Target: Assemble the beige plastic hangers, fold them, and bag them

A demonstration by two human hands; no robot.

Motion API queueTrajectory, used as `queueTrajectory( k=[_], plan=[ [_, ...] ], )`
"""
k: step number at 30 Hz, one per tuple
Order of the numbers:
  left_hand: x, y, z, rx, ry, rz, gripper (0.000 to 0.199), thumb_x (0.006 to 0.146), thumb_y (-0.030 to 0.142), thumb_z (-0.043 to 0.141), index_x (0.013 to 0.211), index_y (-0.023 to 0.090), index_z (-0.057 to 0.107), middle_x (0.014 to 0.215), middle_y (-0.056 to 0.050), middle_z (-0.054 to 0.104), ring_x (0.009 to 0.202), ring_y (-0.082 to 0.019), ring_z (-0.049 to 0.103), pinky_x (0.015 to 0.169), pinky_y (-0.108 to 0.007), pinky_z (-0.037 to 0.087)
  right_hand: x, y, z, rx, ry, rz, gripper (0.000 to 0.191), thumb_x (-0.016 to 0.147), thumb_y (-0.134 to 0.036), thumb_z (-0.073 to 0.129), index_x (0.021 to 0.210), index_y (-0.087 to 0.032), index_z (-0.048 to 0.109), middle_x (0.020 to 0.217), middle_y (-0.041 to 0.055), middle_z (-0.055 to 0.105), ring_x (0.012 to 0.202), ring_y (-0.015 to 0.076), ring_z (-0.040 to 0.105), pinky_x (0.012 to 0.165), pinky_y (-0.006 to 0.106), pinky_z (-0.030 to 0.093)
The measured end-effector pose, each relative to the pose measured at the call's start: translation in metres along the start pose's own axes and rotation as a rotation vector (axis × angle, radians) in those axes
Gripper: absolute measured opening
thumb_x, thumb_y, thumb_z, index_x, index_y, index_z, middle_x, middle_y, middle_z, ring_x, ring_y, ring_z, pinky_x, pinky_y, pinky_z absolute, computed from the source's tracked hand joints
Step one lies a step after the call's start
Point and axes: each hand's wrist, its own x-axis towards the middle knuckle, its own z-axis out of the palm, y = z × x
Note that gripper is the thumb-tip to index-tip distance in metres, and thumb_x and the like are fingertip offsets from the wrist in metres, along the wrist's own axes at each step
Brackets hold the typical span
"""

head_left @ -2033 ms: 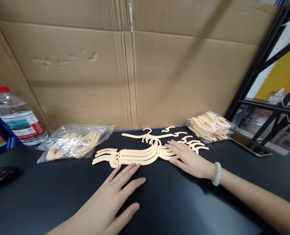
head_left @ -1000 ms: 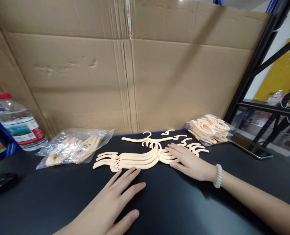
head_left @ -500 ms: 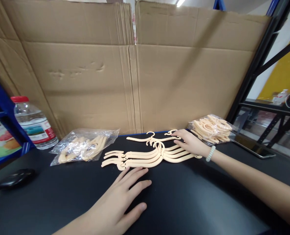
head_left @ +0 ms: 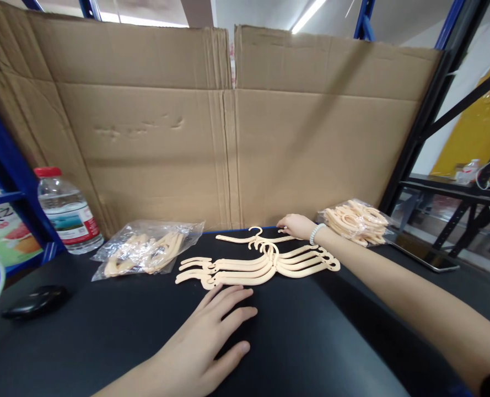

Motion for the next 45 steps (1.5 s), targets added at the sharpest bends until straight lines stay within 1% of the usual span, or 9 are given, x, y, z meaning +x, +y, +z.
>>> queueTrajectory(
  k=[6, 9, 16, 22, 24, 28, 34, 39, 45],
  plan=[
    [0.0, 0.001, -0.002, -0.002, -0.018, 0.002, 0.035, 0.088, 0.024, 0.053, 0.122, 0.029, 0.056, 0.139, -0.005, 0.052, 0.13, -0.028, 0.044, 0.112, -0.051, 0.03, 0.006, -0.004, 0.003, -0.042, -0.034, -0.023, 0.022, 0.093, -0.032, 0.054, 0.108, -0.017, 0.061, 0.112, 0.0067, 0.063, 0.098, 0.0181, 0.062, 0.086, 0.04, 0.051],
    [0.0, 0.002, -0.002, -0.009, -0.014, -0.001, 0.035, 0.087, 0.023, 0.054, 0.122, 0.029, 0.056, 0.138, -0.004, 0.052, 0.129, -0.027, 0.044, 0.112, -0.05, 0.03, 0.005, -0.005, 0.004, -0.019, 0.009, -0.036, 0.017, 0.092, -0.024, 0.055, 0.104, -0.015, 0.065, 0.107, 0.0082, 0.066, 0.097, 0.0196, 0.063, 0.087, 0.039, 0.05],
    [0.0, 0.003, -0.003, -0.045, -0.021, -0.007, 0.036, 0.087, 0.02, 0.054, 0.122, 0.029, 0.056, 0.138, -0.003, 0.052, 0.129, -0.026, 0.043, 0.111, -0.047, 0.032, -0.008, -0.006, -0.014, 0.151, 0.283, 0.003, 0.026, 0.082, -0.005, 0.05, 0.092, -0.014, 0.073, 0.093, 0.0103, 0.071, 0.087, 0.0209, 0.066, 0.082, 0.032, 0.049],
    [0.001, 0.0, -0.002, -0.19, 0.031, -0.028, 0.035, 0.088, 0.02, 0.052, 0.121, 0.029, 0.057, 0.135, -0.005, 0.054, 0.125, -0.026, 0.047, 0.108, -0.042, 0.037, -0.043, -0.034, -0.045, 0.382, 0.537, 0.032, 0.02, 0.088, -0.017, 0.05, 0.092, -0.015, 0.07, 0.093, 0.0084, 0.069, 0.081, 0.0159, 0.065, 0.074, 0.028, 0.053],
    [0.003, 0.0, -0.001, -0.297, 0.026, -0.082, 0.034, 0.09, 0.024, 0.052, 0.123, 0.03, 0.055, 0.135, -0.005, 0.054, 0.124, -0.025, 0.049, 0.106, -0.04, 0.039, -0.06, -0.054, -0.053, 0.648, 0.578, 0.022, 0.017, 0.087, -0.024, 0.055, 0.093, -0.016, 0.069, 0.092, 0.0079, 0.07, 0.081, 0.0163, 0.066, 0.074, 0.03, 0.055],
    [0.01, 0.004, 0.004, -0.619, 0.094, -0.28, 0.035, 0.089, 0.028, 0.054, 0.124, 0.028, 0.055, 0.126, -0.006, 0.06, 0.115, -0.025, 0.057, 0.101, -0.039, 0.044, -0.091, -0.099, -0.061, 1.236, 0.357, 0.042, 0.015, 0.076, -0.029, 0.069, 0.084, -0.016, 0.065, 0.075, 0.0042, 0.07, 0.073, 0.0165, 0.068, 0.071, 0.031, 0.056],
    [0.017, 0.015, 0.005, -1.118, 0.247, -0.417, 0.034, 0.082, 0.038, 0.066, 0.11, 0.021, 0.063, 0.096, -0.007, 0.068, 0.082, -0.019, 0.065, 0.072, -0.028, 0.053, -0.113, -0.151, -0.046, 1.557, 0.02, 0.037, 0.017, 0.073, -0.027, 0.072, 0.079, -0.015, 0.061, 0.071, 0.0029, 0.068, 0.065, 0.0141, 0.068, 0.063, 0.027, 0.055],
    [0.018, 0.014, 0.002, -1.143, 0.377, -0.49, 0.026, 0.08, 0.042, 0.069, 0.078, 0.016, 0.067, 0.076, -0.003, 0.065, 0.063, -0.013, 0.058, 0.06, -0.023, 0.049, -0.109, -0.165, -0.042, 1.473, -0.028, -0.071, 0.016, 0.073, -0.027, 0.072, 0.077, -0.014, 0.064, 0.072, 0.0017, 0.067, 0.067, 0.0129, 0.065, 0.064, 0.025, 0.053],
    [0.017, 0.007, 0.007, -1.196, 0.392, -0.537, 0.034, 0.086, 0.049, 0.061, 0.084, 0.015, 0.063, 0.086, -0.004, 0.067, 0.065, -0.012, 0.06, 0.062, -0.023, 0.048, -0.061, -0.094, -0.043, 0.713, 0.388, -0.062, 0.013, 0.085, -0.021, 0.058, 0.092, -0.017, 0.067, 0.087, 0.0052, 0.071, 0.081, 0.0169, 0.066, 0.079, 0.032, 0.052]
  ],
)
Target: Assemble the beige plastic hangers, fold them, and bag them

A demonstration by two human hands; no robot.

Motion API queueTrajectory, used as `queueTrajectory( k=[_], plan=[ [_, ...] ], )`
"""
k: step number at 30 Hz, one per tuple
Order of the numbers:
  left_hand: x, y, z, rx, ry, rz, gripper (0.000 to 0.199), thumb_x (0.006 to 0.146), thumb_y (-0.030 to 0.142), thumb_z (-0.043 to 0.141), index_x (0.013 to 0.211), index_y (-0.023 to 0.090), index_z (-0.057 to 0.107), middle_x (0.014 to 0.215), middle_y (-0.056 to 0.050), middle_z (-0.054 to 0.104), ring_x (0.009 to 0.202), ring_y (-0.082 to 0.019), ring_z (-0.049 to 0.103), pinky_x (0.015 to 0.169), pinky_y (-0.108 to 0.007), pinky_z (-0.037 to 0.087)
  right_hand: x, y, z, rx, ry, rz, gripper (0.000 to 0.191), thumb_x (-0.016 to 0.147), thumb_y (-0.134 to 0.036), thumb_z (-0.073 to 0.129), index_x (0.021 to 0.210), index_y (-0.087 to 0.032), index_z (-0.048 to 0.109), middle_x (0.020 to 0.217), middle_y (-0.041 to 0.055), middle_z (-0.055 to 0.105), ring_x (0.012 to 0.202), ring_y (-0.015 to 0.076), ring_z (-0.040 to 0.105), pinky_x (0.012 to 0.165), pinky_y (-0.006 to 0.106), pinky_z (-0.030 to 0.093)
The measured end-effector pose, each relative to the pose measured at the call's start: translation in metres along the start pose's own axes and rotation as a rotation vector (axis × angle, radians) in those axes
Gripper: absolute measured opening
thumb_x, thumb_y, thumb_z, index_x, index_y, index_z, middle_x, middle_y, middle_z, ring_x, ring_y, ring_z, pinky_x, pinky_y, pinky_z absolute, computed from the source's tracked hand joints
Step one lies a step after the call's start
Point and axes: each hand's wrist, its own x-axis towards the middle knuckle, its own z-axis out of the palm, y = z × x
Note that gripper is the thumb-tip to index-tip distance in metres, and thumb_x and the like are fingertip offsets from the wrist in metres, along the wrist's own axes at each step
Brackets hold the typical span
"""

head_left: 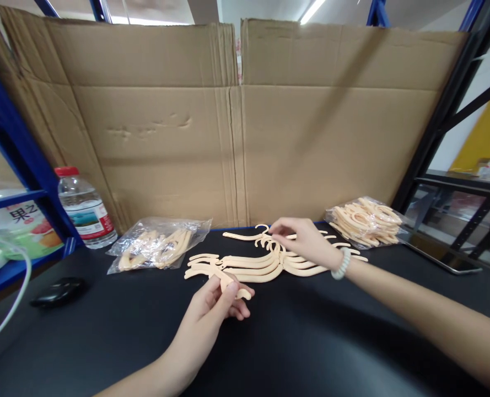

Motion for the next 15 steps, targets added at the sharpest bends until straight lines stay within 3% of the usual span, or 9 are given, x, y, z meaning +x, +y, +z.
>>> queueTrajectory(
  k=[2, 6, 10, 15],
  plan=[
    [0.001, -0.001, 0.0, -0.02, 0.005, -0.021, 0.035, 0.086, 0.05, 0.06, 0.081, 0.015, 0.059, 0.087, -0.005, 0.068, 0.064, -0.012, 0.061, 0.061, -0.023, 0.048, 0.015, 0.034, -0.009, -0.24, -0.061, -0.014, 0.022, 0.08, -0.01, 0.056, 0.096, -0.017, 0.068, 0.095, 0.0074, 0.071, 0.091, 0.0204, 0.065, 0.088, 0.037, 0.049],
    [0.003, -0.003, 0.001, -0.042, -0.012, -0.044, 0.038, 0.084, 0.054, 0.06, 0.08, 0.017, 0.053, 0.079, -0.006, 0.07, 0.057, -0.012, 0.06, 0.056, -0.025, 0.047, 0.026, 0.084, -0.008, -0.292, -0.189, 0.004, 0.025, 0.073, -0.011, 0.065, 0.097, -0.016, 0.071, 0.1, 0.0102, 0.072, 0.094, 0.0246, 0.066, 0.088, 0.038, 0.049],
    [0.004, -0.004, 0.0, -0.014, -0.026, -0.034, 0.04, 0.081, 0.056, 0.062, 0.076, 0.017, 0.052, 0.067, -0.003, 0.067, 0.053, -0.012, 0.057, 0.053, -0.024, 0.044, 0.028, 0.1, 0.004, -0.288, -0.248, -0.007, 0.017, 0.078, -0.014, 0.062, 0.091, -0.016, 0.073, 0.095, 0.0096, 0.072, 0.089, 0.0221, 0.067, 0.083, 0.034, 0.05],
    [0.004, -0.003, 0.0, 0.029, 0.011, -0.044, 0.04, 0.073, 0.051, 0.072, 0.075, 0.018, 0.051, 0.063, 0.001, 0.062, 0.053, -0.011, 0.054, 0.053, -0.022, 0.044, 0.031, 0.104, 0.004, -0.261, -0.215, -0.001, 0.01, 0.079, -0.013, 0.061, 0.082, -0.014, 0.071, 0.082, 0.0077, 0.07, 0.076, 0.0185, 0.065, 0.073, 0.03, 0.05]
  ],
)
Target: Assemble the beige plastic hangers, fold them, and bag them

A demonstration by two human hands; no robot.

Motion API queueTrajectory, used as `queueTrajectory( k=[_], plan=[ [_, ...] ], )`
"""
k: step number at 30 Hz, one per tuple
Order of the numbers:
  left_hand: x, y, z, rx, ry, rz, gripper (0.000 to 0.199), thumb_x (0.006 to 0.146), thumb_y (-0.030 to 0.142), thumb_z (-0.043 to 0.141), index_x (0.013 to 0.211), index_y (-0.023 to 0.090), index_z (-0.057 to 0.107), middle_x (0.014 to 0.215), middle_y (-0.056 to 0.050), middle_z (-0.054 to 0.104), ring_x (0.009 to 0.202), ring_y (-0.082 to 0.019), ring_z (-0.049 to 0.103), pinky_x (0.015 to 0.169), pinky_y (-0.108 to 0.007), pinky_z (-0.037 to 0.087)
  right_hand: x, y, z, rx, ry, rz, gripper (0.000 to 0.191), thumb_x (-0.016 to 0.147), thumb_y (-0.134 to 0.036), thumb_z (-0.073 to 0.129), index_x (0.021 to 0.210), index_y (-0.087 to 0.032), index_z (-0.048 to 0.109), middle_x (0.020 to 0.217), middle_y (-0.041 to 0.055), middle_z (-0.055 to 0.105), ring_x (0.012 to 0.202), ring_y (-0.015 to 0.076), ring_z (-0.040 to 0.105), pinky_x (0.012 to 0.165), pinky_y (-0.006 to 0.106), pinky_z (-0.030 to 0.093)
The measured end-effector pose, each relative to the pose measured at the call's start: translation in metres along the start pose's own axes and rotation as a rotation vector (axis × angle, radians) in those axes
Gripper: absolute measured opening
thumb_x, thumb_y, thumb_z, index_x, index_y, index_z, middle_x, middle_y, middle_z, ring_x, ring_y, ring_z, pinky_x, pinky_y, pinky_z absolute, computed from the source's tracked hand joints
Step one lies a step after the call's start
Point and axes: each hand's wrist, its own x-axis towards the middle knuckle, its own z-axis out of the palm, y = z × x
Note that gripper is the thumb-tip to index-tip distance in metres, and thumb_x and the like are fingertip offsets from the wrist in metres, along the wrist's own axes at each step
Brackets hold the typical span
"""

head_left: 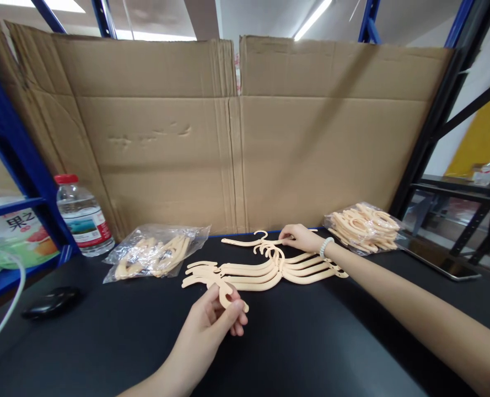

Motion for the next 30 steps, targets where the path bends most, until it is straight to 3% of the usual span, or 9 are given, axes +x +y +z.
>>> queueTrajectory(
  k=[8, 15, 23, 30],
  plan=[
    [-0.006, 0.003, 0.008, -0.036, 0.08, 0.029, 0.031, 0.071, 0.039, 0.076, 0.07, 0.018, 0.054, 0.067, 0.002, 0.056, 0.059, -0.011, 0.052, 0.053, -0.022, 0.045, -0.014, -0.011, -0.033, 0.034, 0.108, 0.007, 0.011, 0.083, -0.018, 0.057, 0.084, -0.014, 0.066, 0.082, 0.0051, 0.069, 0.076, 0.0162, 0.064, 0.073, 0.029, 0.049],
    [-0.006, 0.004, 0.008, -0.034, 0.082, 0.049, 0.029, 0.069, 0.037, 0.077, 0.067, 0.017, 0.057, 0.068, 0.002, 0.056, 0.058, -0.011, 0.05, 0.054, -0.023, 0.043, -0.049, -0.036, -0.065, 0.0, 0.262, -0.003, 0.008, 0.084, -0.023, 0.058, 0.087, -0.017, 0.062, 0.085, 0.0056, 0.068, 0.076, 0.0179, 0.062, 0.071, 0.031, 0.048],
    [0.001, 0.004, -0.005, 0.061, 0.068, 0.071, 0.02, 0.071, 0.034, 0.076, 0.069, 0.018, 0.065, 0.065, 0.001, 0.056, 0.06, -0.012, 0.05, 0.057, -0.023, 0.039, -0.095, -0.064, -0.056, 0.068, 0.277, -0.081, 0.017, 0.09, -0.023, 0.051, 0.103, -0.019, 0.06, 0.094, 0.0076, 0.064, 0.085, 0.0191, 0.062, 0.074, 0.032, 0.052],
    [0.005, 0.011, -0.017, -0.022, 0.127, 0.086, 0.024, 0.073, 0.039, 0.076, 0.075, 0.019, 0.064, 0.067, 0.001, 0.052, 0.068, -0.014, 0.046, 0.064, -0.024, 0.038, -0.116, -0.074, -0.044, 0.123, 0.216, -0.089, 0.02, 0.094, -0.028, 0.047, 0.101, -0.021, 0.065, 0.098, 0.0083, 0.068, 0.09, 0.0209, 0.063, 0.078, 0.033, 0.053]
  ],
)
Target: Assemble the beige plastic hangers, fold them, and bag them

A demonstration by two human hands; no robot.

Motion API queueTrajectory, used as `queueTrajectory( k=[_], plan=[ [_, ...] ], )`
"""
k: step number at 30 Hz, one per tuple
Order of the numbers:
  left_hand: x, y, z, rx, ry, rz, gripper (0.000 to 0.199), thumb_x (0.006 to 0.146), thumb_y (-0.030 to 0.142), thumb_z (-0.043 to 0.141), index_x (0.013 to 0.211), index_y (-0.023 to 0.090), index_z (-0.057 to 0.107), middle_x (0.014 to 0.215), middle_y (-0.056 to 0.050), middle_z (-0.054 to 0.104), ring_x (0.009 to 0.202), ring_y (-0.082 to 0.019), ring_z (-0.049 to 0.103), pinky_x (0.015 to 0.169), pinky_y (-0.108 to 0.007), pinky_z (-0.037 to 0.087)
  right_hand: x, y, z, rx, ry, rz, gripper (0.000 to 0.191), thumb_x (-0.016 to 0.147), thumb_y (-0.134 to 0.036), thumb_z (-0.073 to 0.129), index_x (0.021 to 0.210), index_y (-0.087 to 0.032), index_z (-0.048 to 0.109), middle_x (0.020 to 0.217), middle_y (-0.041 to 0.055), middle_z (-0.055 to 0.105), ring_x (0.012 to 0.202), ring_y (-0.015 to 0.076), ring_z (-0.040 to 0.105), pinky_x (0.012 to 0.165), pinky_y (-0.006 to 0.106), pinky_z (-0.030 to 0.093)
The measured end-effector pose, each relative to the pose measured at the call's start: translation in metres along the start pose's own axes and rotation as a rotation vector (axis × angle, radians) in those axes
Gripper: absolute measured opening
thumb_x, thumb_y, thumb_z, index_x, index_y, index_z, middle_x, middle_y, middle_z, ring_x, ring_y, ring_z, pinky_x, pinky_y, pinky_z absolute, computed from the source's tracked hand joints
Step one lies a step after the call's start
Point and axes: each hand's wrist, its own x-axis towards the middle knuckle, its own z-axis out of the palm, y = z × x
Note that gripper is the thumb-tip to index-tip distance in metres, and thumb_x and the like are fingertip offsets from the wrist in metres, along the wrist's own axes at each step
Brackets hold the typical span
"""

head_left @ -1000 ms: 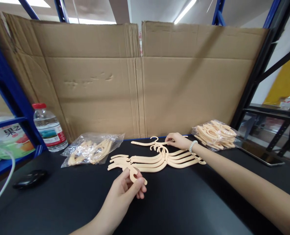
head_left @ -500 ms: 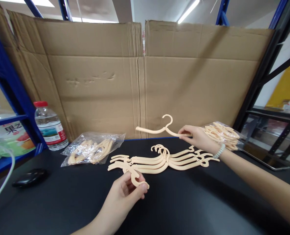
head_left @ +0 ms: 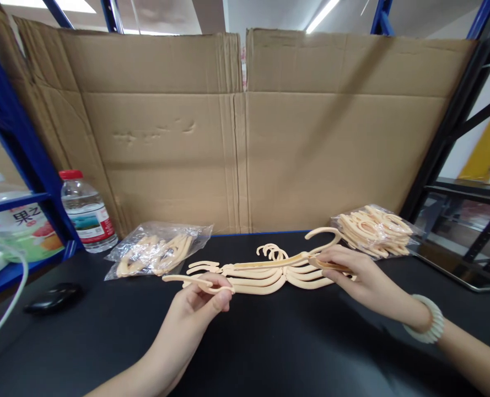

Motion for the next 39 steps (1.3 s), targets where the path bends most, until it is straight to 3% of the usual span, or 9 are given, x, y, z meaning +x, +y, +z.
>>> queueTrajectory(
  k=[6, 11, 16, 24, 28, 32, 39],
  plan=[
    [-0.001, 0.008, 0.0, -0.14, -0.076, 0.0, 0.026, 0.077, 0.041, 0.073, 0.075, 0.02, 0.058, 0.077, 0.0, 0.053, 0.07, -0.013, 0.048, 0.067, -0.025, 0.041, -0.009, 0.0, 0.0, 0.009, 0.001, -0.003, 0.021, 0.092, -0.028, 0.051, 0.106, -0.023, 0.067, 0.1, 0.0066, 0.071, 0.095, 0.0216, 0.065, 0.084, 0.034, 0.053],
    [-0.001, 0.011, -0.003, -0.232, -0.177, -0.117, 0.021, 0.078, 0.033, 0.074, 0.077, 0.02, 0.058, 0.105, -0.005, 0.059, 0.097, -0.021, 0.055, 0.081, -0.032, 0.048, -0.014, 0.002, 0.0, -0.025, -0.018, -0.056, 0.022, 0.092, -0.024, 0.052, 0.108, -0.025, 0.067, 0.1, 0.0055, 0.072, 0.1, 0.0219, 0.066, 0.089, 0.034, 0.053],
    [-0.002, 0.012, -0.006, -0.343, -0.309, -0.184, 0.02, 0.078, 0.029, 0.074, 0.077, 0.019, 0.057, 0.097, -0.003, 0.064, 0.08, -0.017, 0.062, 0.081, -0.035, 0.049, -0.015, 0.0, 0.0, -0.042, -0.004, -0.072, 0.023, 0.092, -0.023, 0.051, 0.109, -0.026, 0.066, 0.102, 0.0065, 0.071, 0.1, 0.0224, 0.066, 0.086, 0.034, 0.055],
    [0.002, 0.005, -0.011, -0.374, -0.242, -0.233, 0.021, 0.072, 0.025, 0.079, 0.073, 0.017, 0.06, 0.087, -0.001, 0.065, 0.073, -0.015, 0.062, 0.077, -0.029, 0.048, -0.018, -0.005, 0.01, -0.02, 0.076, -0.089, 0.023, 0.09, -0.02, 0.055, 0.108, -0.027, 0.068, 0.096, 0.0051, 0.073, 0.089, 0.0206, 0.069, 0.082, 0.032, 0.057],
    [0.005, 0.001, -0.012, -0.406, -0.306, -0.242, 0.021, 0.071, 0.025, 0.08, 0.07, 0.016, 0.061, 0.082, -0.002, 0.064, 0.069, -0.013, 0.06, 0.069, -0.025, 0.047, -0.018, -0.005, 0.014, -0.024, 0.1, -0.096, 0.024, 0.089, -0.018, 0.055, 0.108, -0.027, 0.067, 0.099, 0.0048, 0.072, 0.094, 0.0203, 0.068, 0.085, 0.032, 0.056],
    [0.006, 0.003, -0.012, -0.452, -0.405, -0.306, 0.017, 0.074, 0.024, 0.077, 0.072, 0.015, 0.063, 0.084, -0.004, 0.064, 0.07, -0.013, 0.06, 0.069, -0.025, 0.047, -0.018, -0.003, 0.013, -0.015, 0.076, -0.1, 0.023, 0.09, -0.016, 0.054, 0.108, -0.026, 0.066, 0.103, 0.0045, 0.072, 0.1, 0.0205, 0.066, 0.086, 0.031, 0.055],
    [0.004, 0.011, -0.014, -0.502, -0.453, -0.359, 0.012, 0.074, 0.021, 0.077, 0.076, 0.014, 0.067, 0.094, -0.006, 0.067, 0.075, -0.016, 0.063, 0.075, -0.028, 0.048, -0.017, -0.002, 0.012, -0.013, 0.061, -0.105, 0.023, 0.09, -0.016, 0.055, 0.108, -0.026, 0.065, 0.101, 0.0037, 0.072, 0.097, 0.0187, 0.067, 0.087, 0.03, 0.054]
  ],
)
